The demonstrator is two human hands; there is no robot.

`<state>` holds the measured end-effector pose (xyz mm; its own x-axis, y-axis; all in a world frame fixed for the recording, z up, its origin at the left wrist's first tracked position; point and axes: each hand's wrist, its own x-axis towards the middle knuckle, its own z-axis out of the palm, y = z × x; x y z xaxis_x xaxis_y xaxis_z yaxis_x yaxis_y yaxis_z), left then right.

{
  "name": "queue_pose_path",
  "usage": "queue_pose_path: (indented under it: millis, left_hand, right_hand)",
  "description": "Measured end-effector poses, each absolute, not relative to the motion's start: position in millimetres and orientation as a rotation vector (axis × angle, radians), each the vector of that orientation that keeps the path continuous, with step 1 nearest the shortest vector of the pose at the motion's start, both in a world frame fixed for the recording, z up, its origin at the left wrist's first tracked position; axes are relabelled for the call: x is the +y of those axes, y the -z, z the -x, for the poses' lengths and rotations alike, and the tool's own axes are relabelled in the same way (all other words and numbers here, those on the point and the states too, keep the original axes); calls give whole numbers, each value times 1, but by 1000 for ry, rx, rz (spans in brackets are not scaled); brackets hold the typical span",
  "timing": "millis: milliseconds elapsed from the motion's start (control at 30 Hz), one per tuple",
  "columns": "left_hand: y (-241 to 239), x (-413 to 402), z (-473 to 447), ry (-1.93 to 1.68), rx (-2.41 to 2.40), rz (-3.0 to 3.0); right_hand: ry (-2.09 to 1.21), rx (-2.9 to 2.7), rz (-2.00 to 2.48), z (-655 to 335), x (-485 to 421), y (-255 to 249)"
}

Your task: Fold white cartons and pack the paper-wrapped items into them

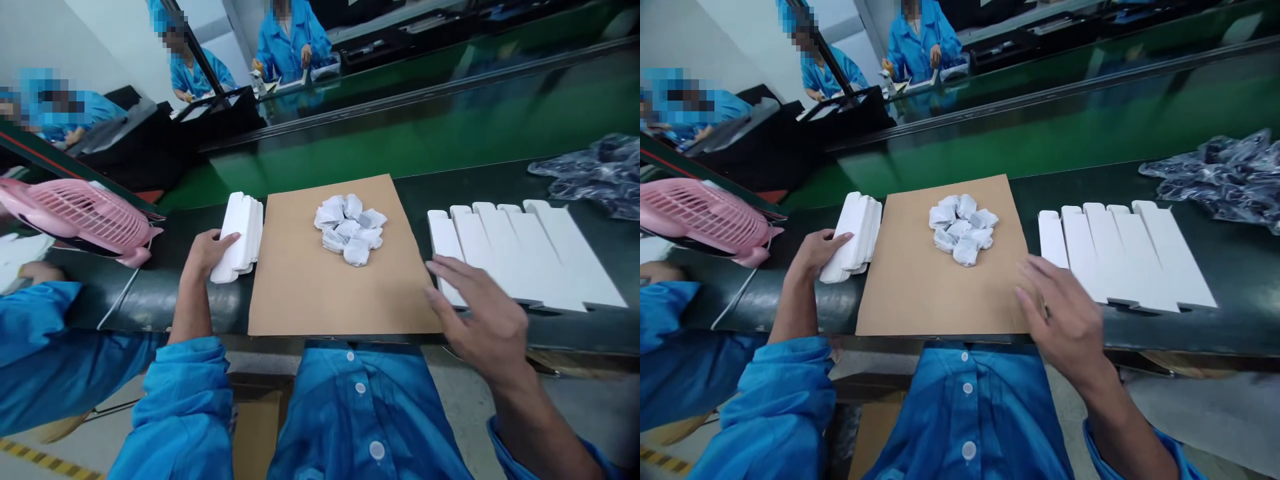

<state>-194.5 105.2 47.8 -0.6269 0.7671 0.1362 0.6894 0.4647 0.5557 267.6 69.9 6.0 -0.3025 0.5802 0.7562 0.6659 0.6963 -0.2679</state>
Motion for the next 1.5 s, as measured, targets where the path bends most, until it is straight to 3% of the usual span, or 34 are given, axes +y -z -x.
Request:
queue_pose_path:
  millis: [200, 433, 567, 667, 800, 933, 1200, 1500]
  left_hand:
    - [-28, 106, 218, -1016, 2583, -1233]
    - [-57, 96, 226, -1420, 2423, -1128]
    - [-63, 60, 152, -1640, 2187, -1196]
    - [-40, 24, 67, -1584, 1915, -1292]
    - [-13, -13, 16, -1439, 1580, -1220]
    - [-13, -16, 47, -1429, 1530, -1152]
    - [-26, 4, 55, -1004, 1575, -1278]
    - [-20, 13, 50, -976, 1719, -1506]
  right_hand:
    - [-3, -2131, 703, -210, 59, -15]
    - [-106, -2201, 614, -178, 49, -19]
    - [-546, -2045, 741, -154, 44, -29]
    - [-927, -1819, 870, -135, 48, -37]
    - [-1075, -1791, 841, -144, 66, -42]
    - [-875, -2203, 769, -174, 74, -42]
    - [120, -2734, 793, -175, 53, -28]
    - [279, -2769, 589, -181, 59, -34]
